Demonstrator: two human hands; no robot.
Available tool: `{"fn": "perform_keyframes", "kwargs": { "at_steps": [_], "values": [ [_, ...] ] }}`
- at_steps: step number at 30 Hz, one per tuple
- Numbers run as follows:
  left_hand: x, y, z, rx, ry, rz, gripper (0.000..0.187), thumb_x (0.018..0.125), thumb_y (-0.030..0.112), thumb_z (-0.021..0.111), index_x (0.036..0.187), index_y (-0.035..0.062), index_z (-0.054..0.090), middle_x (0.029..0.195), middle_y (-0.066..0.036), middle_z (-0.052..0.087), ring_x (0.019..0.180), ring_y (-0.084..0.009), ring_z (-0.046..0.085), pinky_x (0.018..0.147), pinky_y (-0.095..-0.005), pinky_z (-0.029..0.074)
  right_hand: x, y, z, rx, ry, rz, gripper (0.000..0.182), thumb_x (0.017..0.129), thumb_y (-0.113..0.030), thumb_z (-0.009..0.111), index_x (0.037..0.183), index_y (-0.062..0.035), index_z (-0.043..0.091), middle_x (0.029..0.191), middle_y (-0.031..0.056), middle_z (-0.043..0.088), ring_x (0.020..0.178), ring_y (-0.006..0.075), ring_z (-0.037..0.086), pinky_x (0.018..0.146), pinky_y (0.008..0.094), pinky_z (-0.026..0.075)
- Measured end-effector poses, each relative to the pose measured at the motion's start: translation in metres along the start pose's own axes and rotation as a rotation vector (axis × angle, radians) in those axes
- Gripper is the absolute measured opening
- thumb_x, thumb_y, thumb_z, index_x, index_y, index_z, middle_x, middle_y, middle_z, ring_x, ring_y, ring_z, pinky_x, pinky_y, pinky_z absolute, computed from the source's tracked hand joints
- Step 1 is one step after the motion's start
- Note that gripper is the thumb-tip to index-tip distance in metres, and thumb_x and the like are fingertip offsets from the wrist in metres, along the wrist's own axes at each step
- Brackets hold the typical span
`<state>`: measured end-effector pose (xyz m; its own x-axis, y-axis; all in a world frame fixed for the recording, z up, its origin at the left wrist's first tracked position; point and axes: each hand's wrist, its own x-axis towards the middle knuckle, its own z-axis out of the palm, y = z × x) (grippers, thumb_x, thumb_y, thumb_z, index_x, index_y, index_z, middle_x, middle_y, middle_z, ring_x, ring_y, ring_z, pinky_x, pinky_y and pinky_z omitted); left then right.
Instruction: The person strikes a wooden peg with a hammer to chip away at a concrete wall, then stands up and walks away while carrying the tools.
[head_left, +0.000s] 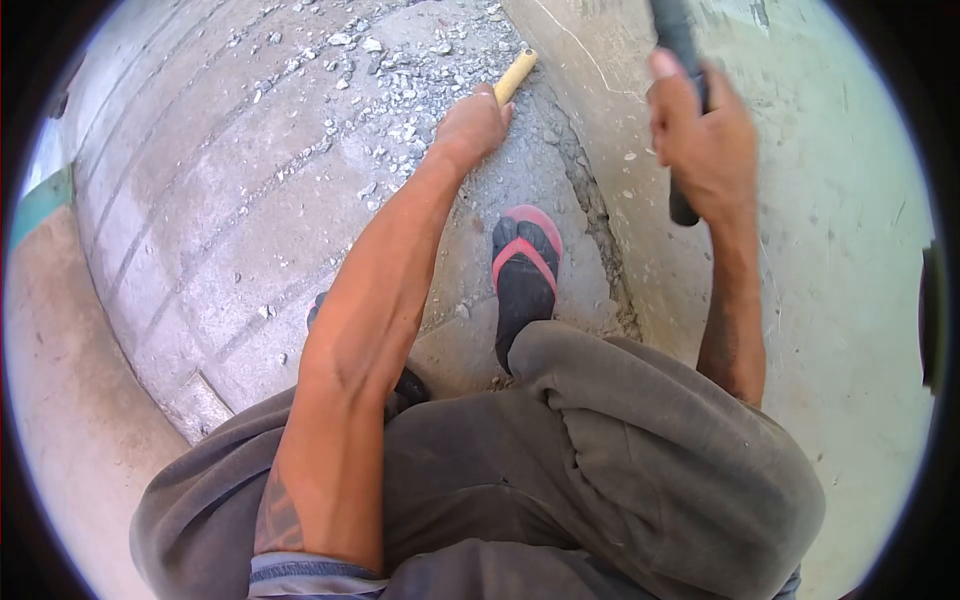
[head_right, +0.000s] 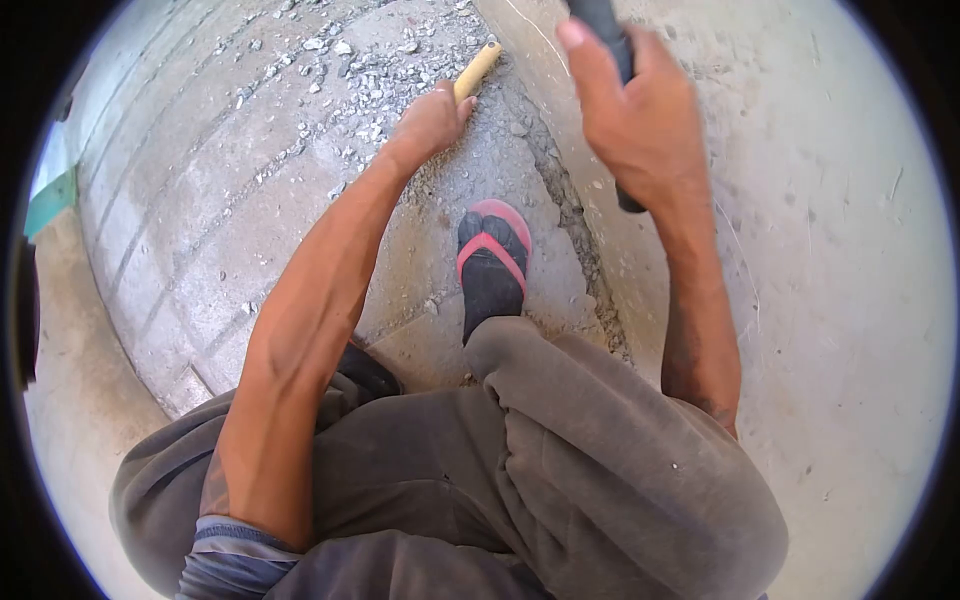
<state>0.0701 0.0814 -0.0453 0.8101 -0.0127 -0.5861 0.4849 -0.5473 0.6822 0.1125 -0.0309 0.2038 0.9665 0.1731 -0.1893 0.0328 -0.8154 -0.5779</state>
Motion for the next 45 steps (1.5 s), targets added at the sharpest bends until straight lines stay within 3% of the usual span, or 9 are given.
{"fn": "perform_keyframes", "kwargs": {
  "at_steps": [5, 8, 13, 20, 24, 27, 34, 38, 45],
  "values": [
    [-0.004, 0.004, 0.002, -0.015, -0.012, -0.050, 0.039, 0.095, 0.031, 0.054, 0.117, -0.0017, 0.052, 0.105, -0.027, 0.066, 0.102, -0.0420, 0.064, 0.089, -0.0481, 0.050, 0.022, -0.015, 0.011, 0.084, 0.176, -0.374, 0.036, 0.099, -0.037, 0.051, 0.087, -0.0034, 0.054, 0.062, 0.0011, 0.055, 0.051, 0.0088, 0.052, 0.048, 0.0247, 0.042],
    [0.000, 0.008, -0.008, 0.004, -0.041, -0.076, 0.036, 0.093, 0.025, 0.054, 0.117, -0.0013, 0.057, 0.109, -0.024, 0.066, 0.105, -0.0390, 0.064, 0.090, -0.0455, 0.051, 0.013, 0.061, 0.057, -0.223, 0.101, -0.180, 0.041, 0.093, -0.035, 0.059, 0.099, 0.0055, 0.052, 0.074, 0.0254, 0.064, 0.069, 0.0440, 0.065, 0.061, 0.0494, 0.051],
    [0.032, 0.012, -0.033, 0.089, -0.152, -0.035, 0.033, 0.087, 0.015, 0.058, 0.118, 0.0046, 0.065, 0.118, -0.015, 0.066, 0.109, -0.0306, 0.064, 0.091, -0.0402, 0.052, 0.041, 0.045, 0.049, -0.424, -0.316, 0.289, 0.065, 0.092, -0.055, 0.047, 0.100, 0.0086, 0.058, 0.086, 0.0369, 0.062, 0.087, 0.0506, 0.063, 0.075, 0.0522, 0.051],
    [0.031, 0.006, -0.019, 0.107, -0.124, 0.004, 0.030, 0.089, 0.020, 0.054, 0.110, 0.0027, 0.067, 0.106, -0.019, 0.068, 0.100, -0.0329, 0.067, 0.085, -0.0420, 0.053, 0.049, -0.078, 0.029, 0.269, 0.228, -0.368, 0.036, 0.100, -0.038, 0.051, 0.081, -0.0067, 0.046, 0.056, -0.0027, 0.044, 0.042, 0.0063, 0.044, 0.037, 0.0245, 0.038],
    [0.018, 0.014, -0.025, 0.018, -0.133, -0.086, 0.032, 0.088, 0.016, 0.054, 0.116, 0.0070, 0.066, 0.118, -0.014, 0.067, 0.110, -0.0294, 0.064, 0.092, -0.0408, 0.050, 0.032, 0.117, 0.077, -0.734, 0.259, -0.479, 0.058, 0.093, -0.048, 0.051, 0.098, 0.0089, 0.061, 0.080, 0.0297, 0.065, 0.073, 0.0428, 0.067, 0.068, 0.0498, 0.052],
    [0.012, 0.015, -0.013, 0.017, -0.011, -0.043, 0.032, 0.088, 0.018, 0.053, 0.113, 0.0015, 0.065, 0.111, -0.019, 0.067, 0.105, -0.0342, 0.065, 0.088, -0.0423, 0.052, 0.035, 0.057, 0.055, -0.536, -0.413, 0.305, 0.062, 0.093, -0.051, 0.050, 0.099, 0.0100, 0.060, 0.085, 0.0351, 0.063, 0.084, 0.0479, 0.065, 0.076, 0.0529, 0.050],
    [0.006, 0.006, 0.000, -0.029, -0.096, -0.082, 0.035, 0.091, 0.019, 0.049, 0.118, 0.0007, 0.060, 0.114, -0.022, 0.066, 0.108, -0.0372, 0.063, 0.092, -0.0453, 0.050, 0.049, -0.082, 0.029, 0.162, 0.167, -0.283, 0.037, 0.100, -0.039, 0.050, 0.082, -0.0062, 0.047, 0.056, -0.0026, 0.044, 0.040, 0.0072, 0.043, 0.037, 0.0251, 0.038],
    [0.003, 0.014, -0.010, -0.063, -0.058, -0.121, 0.034, 0.091, 0.018, 0.049, 0.119, 0.0008, 0.060, 0.114, -0.022, 0.066, 0.109, -0.0369, 0.063, 0.093, -0.0450, 0.050, 0.033, 0.066, 0.064, -0.454, 0.211, -0.353, 0.054, 0.094, -0.040, 0.053, 0.108, 0.0126, 0.049, 0.075, 0.0329, 0.062, 0.072, 0.0478, 0.064, 0.065, 0.0519, 0.051],
    [0.016, 0.002, 0.020, -0.009, -0.094, -0.065, 0.034, 0.091, 0.024, 0.051, 0.110, -0.0004, 0.065, 0.109, -0.021, 0.067, 0.104, -0.0357, 0.065, 0.089, -0.0434, 0.051, 0.058, 0.010, 0.028, -0.435, -0.241, 0.013, 0.060, 0.092, -0.057, 0.050, 0.082, 0.0018, 0.055, 0.059, 0.0077, 0.054, 0.045, 0.0160, 0.055, 0.045, 0.0334, 0.046]
  ]
}}
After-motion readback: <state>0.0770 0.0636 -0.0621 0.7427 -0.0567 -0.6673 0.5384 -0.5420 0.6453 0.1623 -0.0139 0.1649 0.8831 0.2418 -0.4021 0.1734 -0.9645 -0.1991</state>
